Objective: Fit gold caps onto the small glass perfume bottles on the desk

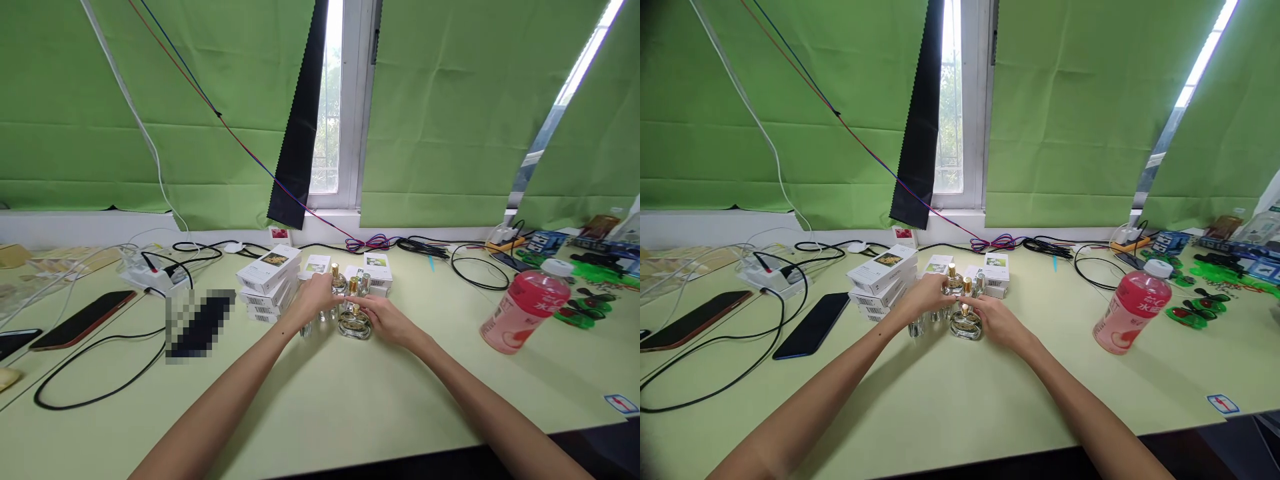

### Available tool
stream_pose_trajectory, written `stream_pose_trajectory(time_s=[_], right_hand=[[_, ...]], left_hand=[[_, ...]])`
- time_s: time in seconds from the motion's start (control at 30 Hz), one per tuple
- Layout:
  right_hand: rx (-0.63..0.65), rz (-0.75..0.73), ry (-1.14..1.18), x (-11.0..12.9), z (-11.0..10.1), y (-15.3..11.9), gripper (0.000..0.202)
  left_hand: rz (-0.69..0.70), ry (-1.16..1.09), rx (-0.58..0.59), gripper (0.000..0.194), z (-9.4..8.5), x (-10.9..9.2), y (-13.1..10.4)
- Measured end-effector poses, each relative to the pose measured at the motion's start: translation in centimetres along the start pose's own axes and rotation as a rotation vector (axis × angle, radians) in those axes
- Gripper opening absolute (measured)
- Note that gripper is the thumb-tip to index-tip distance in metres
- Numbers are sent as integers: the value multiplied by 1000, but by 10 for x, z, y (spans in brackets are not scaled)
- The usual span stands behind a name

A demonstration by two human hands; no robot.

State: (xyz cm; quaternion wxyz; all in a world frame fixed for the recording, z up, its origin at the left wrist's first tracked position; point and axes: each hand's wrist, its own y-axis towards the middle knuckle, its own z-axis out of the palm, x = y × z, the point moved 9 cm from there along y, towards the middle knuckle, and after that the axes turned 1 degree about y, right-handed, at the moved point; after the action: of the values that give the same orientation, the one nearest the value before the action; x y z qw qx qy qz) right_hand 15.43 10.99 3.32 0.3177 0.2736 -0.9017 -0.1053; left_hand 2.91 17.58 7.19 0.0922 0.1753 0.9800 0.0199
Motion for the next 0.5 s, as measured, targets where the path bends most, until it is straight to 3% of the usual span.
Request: stream_pose_trajectory(time_s=[0.23, 0.5], right_hand=[[12, -16, -16, 10, -2, 0, 51], [27, 48, -89, 4, -4, -1, 49]], left_hand=[[22, -5, 22, 14, -3, 5, -2], [56, -16, 56, 24, -8, 11, -4]])
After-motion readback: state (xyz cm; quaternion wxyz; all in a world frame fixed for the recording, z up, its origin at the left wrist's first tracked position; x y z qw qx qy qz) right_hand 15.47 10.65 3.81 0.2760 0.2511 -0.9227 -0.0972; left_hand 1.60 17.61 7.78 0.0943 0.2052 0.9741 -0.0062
